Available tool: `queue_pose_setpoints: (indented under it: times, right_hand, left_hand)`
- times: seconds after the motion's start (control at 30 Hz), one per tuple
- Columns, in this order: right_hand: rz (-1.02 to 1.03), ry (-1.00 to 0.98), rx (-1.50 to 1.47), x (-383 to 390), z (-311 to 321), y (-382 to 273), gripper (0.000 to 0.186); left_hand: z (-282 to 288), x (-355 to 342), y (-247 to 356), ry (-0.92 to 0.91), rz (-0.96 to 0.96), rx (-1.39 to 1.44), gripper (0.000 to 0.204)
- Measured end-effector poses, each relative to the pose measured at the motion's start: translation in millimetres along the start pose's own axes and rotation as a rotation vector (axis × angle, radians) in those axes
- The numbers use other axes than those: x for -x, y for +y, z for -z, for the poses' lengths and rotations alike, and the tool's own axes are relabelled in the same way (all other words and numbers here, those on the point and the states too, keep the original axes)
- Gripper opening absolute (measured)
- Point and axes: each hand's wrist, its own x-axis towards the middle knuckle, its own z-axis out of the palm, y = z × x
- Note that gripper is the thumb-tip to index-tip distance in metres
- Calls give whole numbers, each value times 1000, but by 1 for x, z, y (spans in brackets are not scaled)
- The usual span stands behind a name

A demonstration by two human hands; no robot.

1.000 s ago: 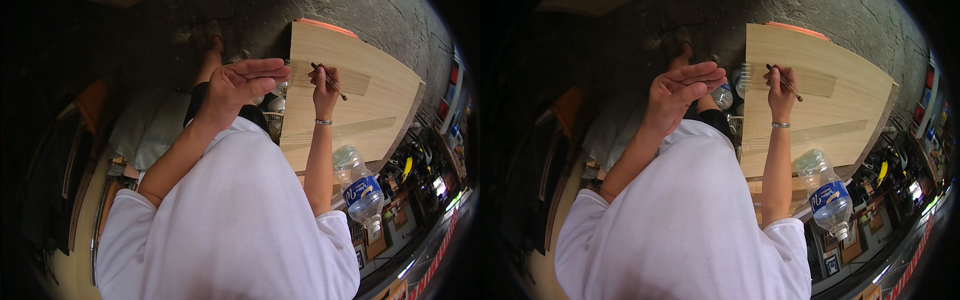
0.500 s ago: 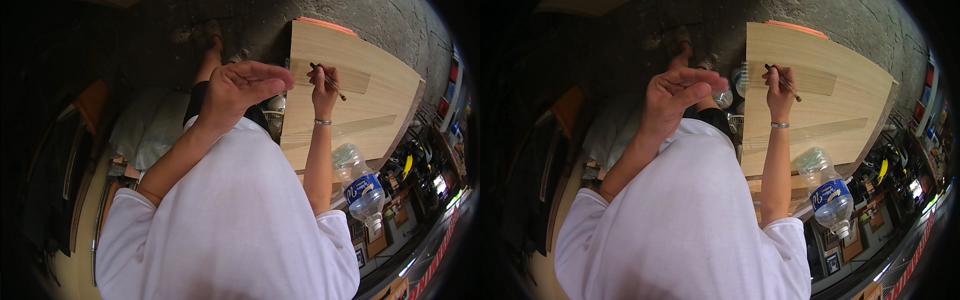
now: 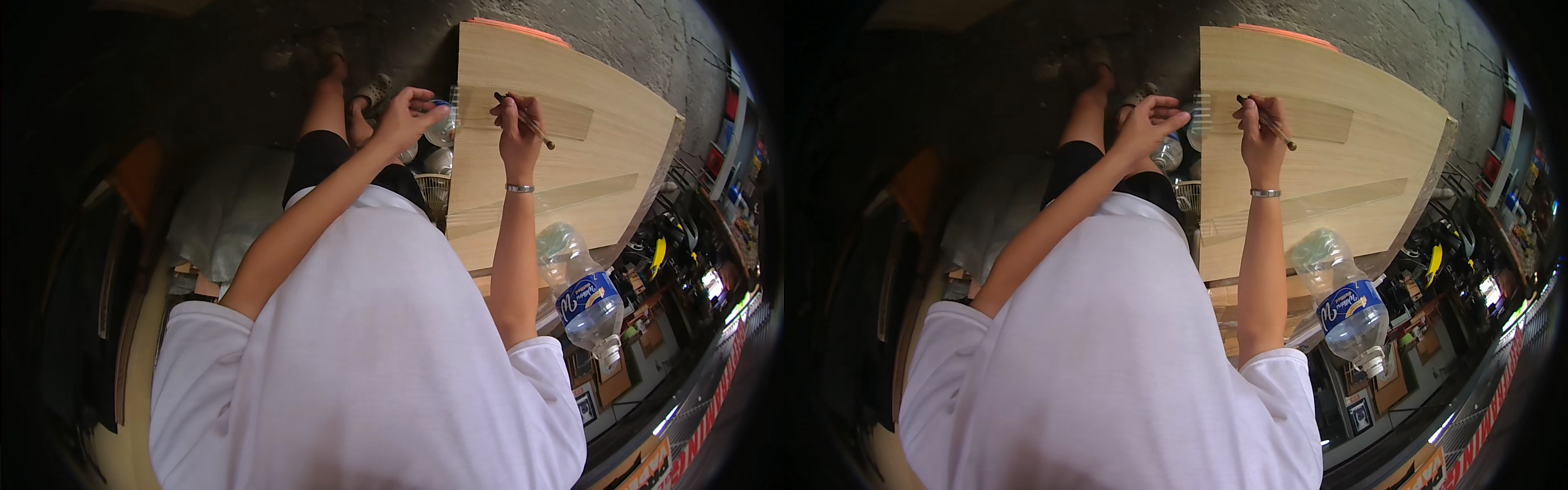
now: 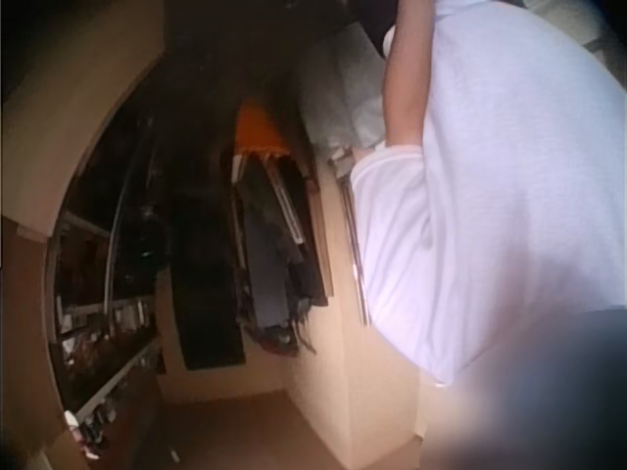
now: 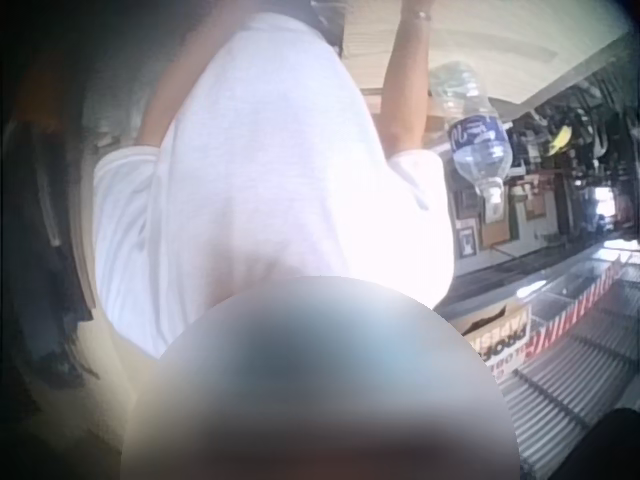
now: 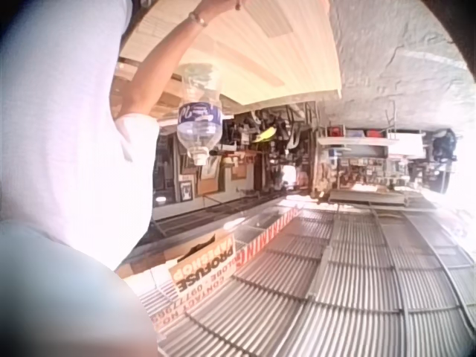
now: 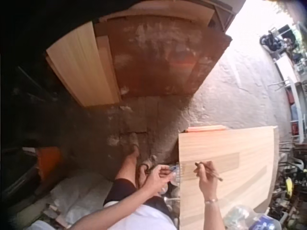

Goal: The person repeatedly dips a small brush into a plastic bottle and applies a clear liquid to a light-colored wooden board. They work in small sections, moving the bottle as needed, and briefly walk to a shelf to retrieve a blue-handled brush before returning to continue applying the finish.

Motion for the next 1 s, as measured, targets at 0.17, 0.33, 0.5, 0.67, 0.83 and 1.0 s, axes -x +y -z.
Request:
queue_pose_setpoints:
  times: [0.17,0.33,0.5,0.67,0.83,1.0]
  right_hand:
    - [-6,-13,58,1,-2,2,10]
    - [-14,-30,100,2,-3,4,10]
    - [33,-43,138,1,-8,9,10]
    - [-40,100,1,5,-23,10,13]
    - [-101,192,-57,7,-37,8,15]
    - [-101,162,-71,5,-45,5,14]
  left_hand:
    - [-26,-18,-7,-15,-23,-13,33]
    - [-27,-25,-10,32,-46,-11,24]
    - [-24,-25,-13,66,-45,107,20]
    - [-22,-22,-14,66,-21,212,21]
    - [-20,-15,-10,96,2,215,23]
    - [-25,-4,-7,211,-90,-7,25]
